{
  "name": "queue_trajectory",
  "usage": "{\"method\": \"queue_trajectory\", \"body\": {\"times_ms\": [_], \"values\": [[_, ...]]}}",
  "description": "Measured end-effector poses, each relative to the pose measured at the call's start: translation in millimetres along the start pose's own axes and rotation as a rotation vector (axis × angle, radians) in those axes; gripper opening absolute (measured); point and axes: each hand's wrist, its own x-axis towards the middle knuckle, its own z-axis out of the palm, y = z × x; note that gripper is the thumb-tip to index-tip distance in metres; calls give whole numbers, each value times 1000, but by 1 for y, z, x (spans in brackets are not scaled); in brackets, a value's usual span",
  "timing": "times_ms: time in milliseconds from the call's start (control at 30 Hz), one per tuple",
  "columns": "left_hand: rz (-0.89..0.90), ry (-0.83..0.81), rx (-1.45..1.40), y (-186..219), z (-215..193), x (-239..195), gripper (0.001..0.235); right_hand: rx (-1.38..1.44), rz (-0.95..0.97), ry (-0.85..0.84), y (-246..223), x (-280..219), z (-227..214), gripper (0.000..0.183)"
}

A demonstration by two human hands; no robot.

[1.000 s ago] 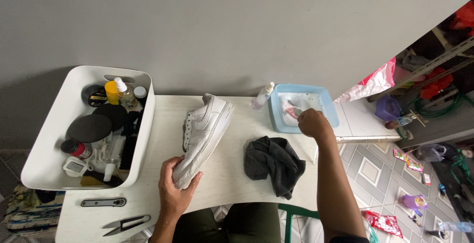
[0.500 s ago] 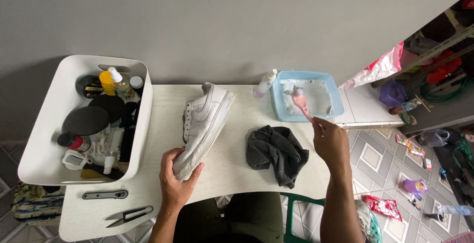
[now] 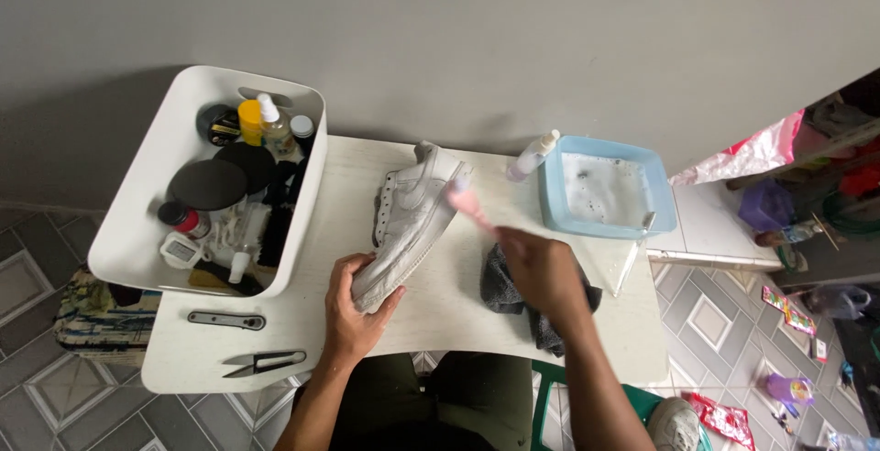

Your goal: The person scrubs a white sneaker with a pink toothbrush dipped in soapy water, then wipes it with a dark cloth. They repeat the process, focusing on the upper, toe, and sole areas of the shoe.

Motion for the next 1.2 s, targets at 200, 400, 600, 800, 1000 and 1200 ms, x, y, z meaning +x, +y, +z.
{"method": "queue_trajectory", "body": {"times_ms": [200, 400, 600, 800, 1000, 1200], "values": [[-20, 5, -8, -9, 1, 1, 56, -197, -44, -278, -73, -12, 5, 22], [-28, 5, -9, 0, -2, 2, 52, -474, -35, -251, -81, 35, -13, 29], [-70, -37, -2, 0, -3, 1, 54, -525, 40, -501, -113, 70, -18, 34], [-91, -68, 16, 6, -4, 4, 55, -641, 43, -649, -136, 71, -3, 30], [-69, -71, 4, 5, -6, 0, 53, -692, -3, -523, -111, 88, -1, 30], [-92, -86, -33, 3, -4, 1, 55, -510, 113, -580, -131, 74, -30, 35]]}}
